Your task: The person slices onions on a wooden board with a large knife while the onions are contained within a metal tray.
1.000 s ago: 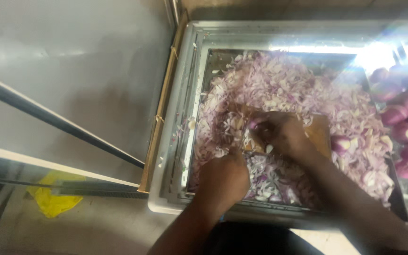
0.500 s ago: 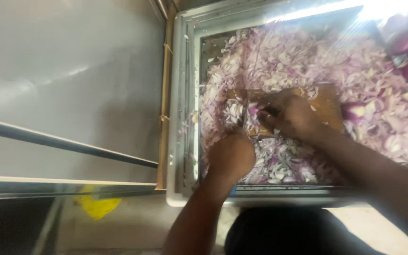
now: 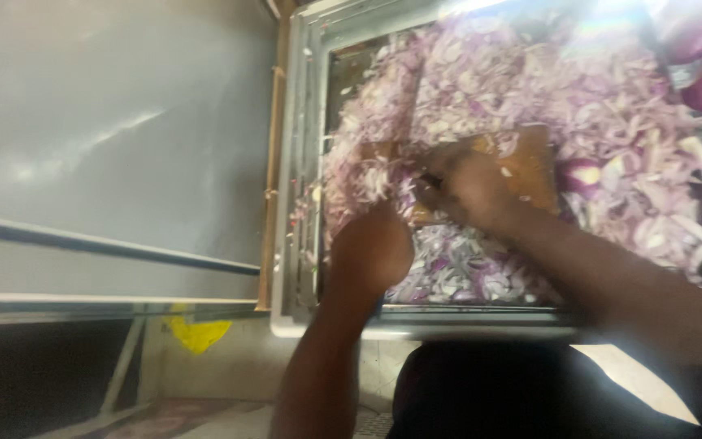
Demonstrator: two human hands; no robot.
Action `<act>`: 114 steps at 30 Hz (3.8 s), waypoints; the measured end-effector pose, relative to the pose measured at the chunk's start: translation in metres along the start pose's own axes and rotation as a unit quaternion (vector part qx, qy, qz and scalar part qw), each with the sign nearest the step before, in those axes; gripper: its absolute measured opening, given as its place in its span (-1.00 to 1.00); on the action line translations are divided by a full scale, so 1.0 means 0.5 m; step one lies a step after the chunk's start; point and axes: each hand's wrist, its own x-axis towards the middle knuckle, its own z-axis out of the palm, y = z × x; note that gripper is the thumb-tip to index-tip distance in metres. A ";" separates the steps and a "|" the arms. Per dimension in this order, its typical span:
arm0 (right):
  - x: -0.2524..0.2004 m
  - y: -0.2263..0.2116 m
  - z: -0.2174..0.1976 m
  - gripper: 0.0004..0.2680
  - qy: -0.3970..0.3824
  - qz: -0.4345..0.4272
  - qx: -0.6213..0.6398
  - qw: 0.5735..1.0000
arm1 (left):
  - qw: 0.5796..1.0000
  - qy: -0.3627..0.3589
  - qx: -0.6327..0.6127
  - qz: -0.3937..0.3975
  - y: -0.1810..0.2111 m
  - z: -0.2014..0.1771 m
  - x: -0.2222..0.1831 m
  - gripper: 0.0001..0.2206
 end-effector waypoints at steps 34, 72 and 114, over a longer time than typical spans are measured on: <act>0.004 -0.022 -0.003 -0.82 0.022 -0.022 0.000 1.000 | 0.999 -0.013 -0.019 0.045 -0.005 -0.002 0.016 -0.72; 0.005 -0.011 0.016 -0.86 -0.002 -0.031 -0.076 0.997 | 0.995 -0.033 -0.089 -0.009 0.010 -0.015 0.012 -0.73; -0.168 -0.008 -0.240 -0.74 0.008 0.226 -0.049 0.973 | 0.939 0.254 -0.218 0.077 -0.071 0.103 -0.108 -0.62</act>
